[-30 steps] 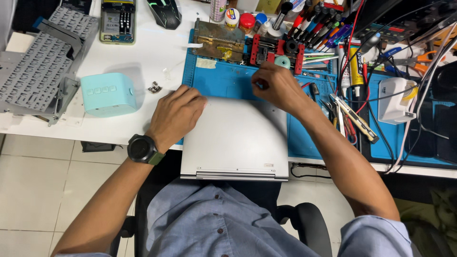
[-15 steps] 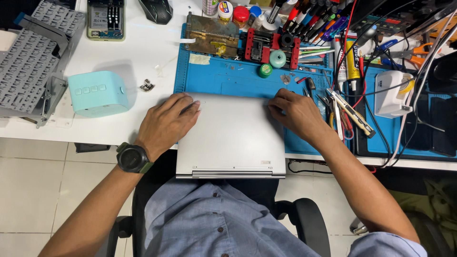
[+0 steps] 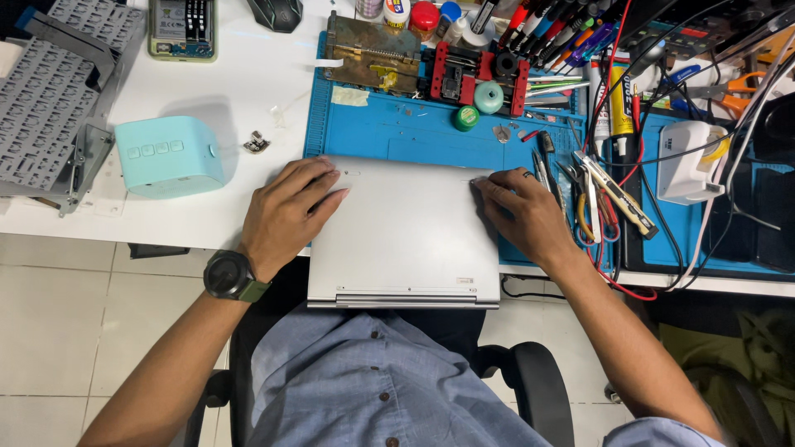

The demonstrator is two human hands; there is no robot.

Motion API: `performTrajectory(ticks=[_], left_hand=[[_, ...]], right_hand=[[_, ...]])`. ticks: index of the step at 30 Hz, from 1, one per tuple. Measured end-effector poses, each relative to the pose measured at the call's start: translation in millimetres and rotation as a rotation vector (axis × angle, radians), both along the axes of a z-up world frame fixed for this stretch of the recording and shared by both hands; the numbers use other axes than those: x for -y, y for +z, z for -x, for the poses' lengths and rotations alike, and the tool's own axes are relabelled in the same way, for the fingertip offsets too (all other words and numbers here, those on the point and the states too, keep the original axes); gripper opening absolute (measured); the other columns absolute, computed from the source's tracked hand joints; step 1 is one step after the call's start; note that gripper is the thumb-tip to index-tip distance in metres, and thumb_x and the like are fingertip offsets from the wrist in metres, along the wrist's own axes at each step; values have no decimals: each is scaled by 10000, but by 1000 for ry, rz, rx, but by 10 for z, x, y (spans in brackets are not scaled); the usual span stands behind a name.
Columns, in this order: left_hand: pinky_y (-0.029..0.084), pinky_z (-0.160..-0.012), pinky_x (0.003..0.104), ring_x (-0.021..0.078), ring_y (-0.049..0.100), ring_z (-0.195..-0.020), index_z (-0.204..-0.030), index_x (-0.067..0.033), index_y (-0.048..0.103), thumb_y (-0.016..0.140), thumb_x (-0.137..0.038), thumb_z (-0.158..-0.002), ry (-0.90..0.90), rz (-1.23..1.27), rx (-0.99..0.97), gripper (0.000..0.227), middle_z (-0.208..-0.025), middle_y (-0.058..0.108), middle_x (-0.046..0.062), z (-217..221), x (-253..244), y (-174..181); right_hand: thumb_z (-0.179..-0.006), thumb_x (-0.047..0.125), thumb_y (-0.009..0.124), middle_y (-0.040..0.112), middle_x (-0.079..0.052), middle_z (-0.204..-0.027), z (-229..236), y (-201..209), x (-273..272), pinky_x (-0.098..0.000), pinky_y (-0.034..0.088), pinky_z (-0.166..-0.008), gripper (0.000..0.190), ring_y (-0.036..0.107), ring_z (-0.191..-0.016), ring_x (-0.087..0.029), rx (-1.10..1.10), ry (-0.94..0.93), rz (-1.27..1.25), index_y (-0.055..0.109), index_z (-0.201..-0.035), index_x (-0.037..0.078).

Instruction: The person opens a silver laptop, removes the keyboard, and then detaches the screen assembly. They place the removed keyboard on the desk and hold the screen while the laptop powers on, displaying the Lenovo logo.

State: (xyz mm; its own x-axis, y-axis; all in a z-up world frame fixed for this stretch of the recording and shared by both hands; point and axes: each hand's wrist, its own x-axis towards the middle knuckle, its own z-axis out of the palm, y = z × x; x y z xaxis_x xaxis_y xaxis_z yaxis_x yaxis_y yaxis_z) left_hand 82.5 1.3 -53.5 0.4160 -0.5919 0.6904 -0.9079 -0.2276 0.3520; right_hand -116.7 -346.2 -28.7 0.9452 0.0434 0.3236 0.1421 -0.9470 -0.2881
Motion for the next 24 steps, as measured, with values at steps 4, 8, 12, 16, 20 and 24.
performTrajectory(ticks=[4,8,12,16,20,24], left_hand=[[658,-903,344,260,765,-1214,-1200,-71,858,831,-197,-1051,21,-27,-29,198,-1167,782,39,-7,-17,5],[656,-877,342,256,755,-1207,-1221,-130,861,795,-194,-1060,41,-79,26,185,-1151,757,29,-9,10,-1],[654,-875,342,248,750,-1231,-1248,-159,856,775,-210,-1067,32,-126,62,204,-1172,754,21,0,5,59],[647,-849,314,218,742,-1215,-1198,-182,889,803,-242,-1055,66,-193,50,177,-1155,749,5,37,36,130],[648,-784,377,294,745,-1125,-1138,-64,898,821,-85,-1074,139,-155,-166,102,-1080,727,67,202,147,368],[651,-732,402,261,727,-1076,-1098,-59,885,851,-73,-1044,282,-185,-213,65,-1037,689,34,298,317,380]], right_hand=[[-995,60,813,764,-97,-1068,75,47,-94,-401,600,-807,140,757,-942,-304,31,-62,20,855,-1127,78],[-1025,8,811,766,-106,-948,306,250,-206,-394,594,-771,142,736,-813,-324,123,-208,-85,875,-1136,70],[-1043,3,815,765,-91,-945,809,248,8,-423,597,-768,196,716,-806,-329,144,-411,-68,880,-1202,98],[-1057,-33,797,759,-111,-922,1159,311,91,-449,574,-775,209,713,-802,-360,191,-551,-83,884,-1197,95],[-1046,-19,824,767,-137,-933,1227,276,152,-497,576,-793,175,720,-830,-409,193,-580,-27,880,-1172,87],[-1002,91,901,755,-44,-886,900,245,87,-450,598,-785,116,720,-787,-334,162,-566,103,886,-1086,169]])
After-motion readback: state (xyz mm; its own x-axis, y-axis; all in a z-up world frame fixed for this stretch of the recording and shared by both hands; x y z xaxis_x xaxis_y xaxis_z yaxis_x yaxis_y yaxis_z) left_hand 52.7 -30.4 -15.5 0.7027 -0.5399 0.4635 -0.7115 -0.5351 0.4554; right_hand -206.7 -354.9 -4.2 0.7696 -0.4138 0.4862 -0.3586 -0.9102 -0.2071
